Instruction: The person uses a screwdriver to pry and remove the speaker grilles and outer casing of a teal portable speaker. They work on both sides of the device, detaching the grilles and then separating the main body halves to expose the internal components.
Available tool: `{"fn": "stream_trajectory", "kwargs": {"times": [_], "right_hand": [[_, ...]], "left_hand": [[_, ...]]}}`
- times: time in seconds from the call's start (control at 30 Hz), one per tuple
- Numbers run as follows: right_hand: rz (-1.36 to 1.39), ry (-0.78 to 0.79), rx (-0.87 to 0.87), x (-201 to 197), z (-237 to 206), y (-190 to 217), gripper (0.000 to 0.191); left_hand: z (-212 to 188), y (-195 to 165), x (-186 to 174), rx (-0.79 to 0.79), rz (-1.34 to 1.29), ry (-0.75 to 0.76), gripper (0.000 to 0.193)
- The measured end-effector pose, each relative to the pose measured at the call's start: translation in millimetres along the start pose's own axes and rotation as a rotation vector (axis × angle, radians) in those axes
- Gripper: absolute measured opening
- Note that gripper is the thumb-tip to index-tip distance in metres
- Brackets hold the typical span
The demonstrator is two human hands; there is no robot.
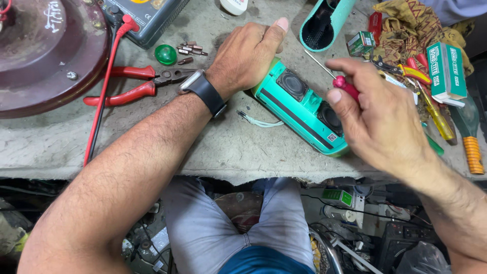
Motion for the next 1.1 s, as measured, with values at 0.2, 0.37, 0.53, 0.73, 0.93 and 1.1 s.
{"fn": "stream_trajectory", "kwargs": {"times": [0.2,0.37,0.53,0.73,0.93,1.1], "right_hand": [[0.068,-0.245,-0.213,-7.4,-11.4,25.9,0.025],[0.099,-0.228,-0.16,1.4,-13.3,16.8,0.022],[0.09,-0.238,-0.201,3.1,-12.6,22.0,0.023],[0.082,-0.249,-0.217,3.8,-12.2,21.9,0.024],[0.084,-0.216,-0.178,9.0,-16.4,12.4,0.026],[0.042,-0.236,-0.259,7.3,-15.7,20.8,0.027]], "left_hand": [[-0.6,2.4,2.5,0.006,-0.032,0.005,0.07],[-0.1,3.2,2.6,-0.003,-0.001,0.009,0.07],[-0.2,4.0,2.6,-0.011,0.017,0.007,0.071],[0.6,5.0,4.1,0.009,-0.003,0.007,0.073],[0.1,6.9,4.5,0.009,-0.002,-0.001,0.073],[0.0,8.6,6.3,-0.022,0.005,0.015,0.074]]}}
Point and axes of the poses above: each hand's wrist, its own z-axis towards the middle knuckle, its own x-axis out of the palm, y = z × x, the point moved 7 cm from there along z, towards the middle knuckle, and after that the axes turned 14 degrees about -y, right-handed, at the moved point
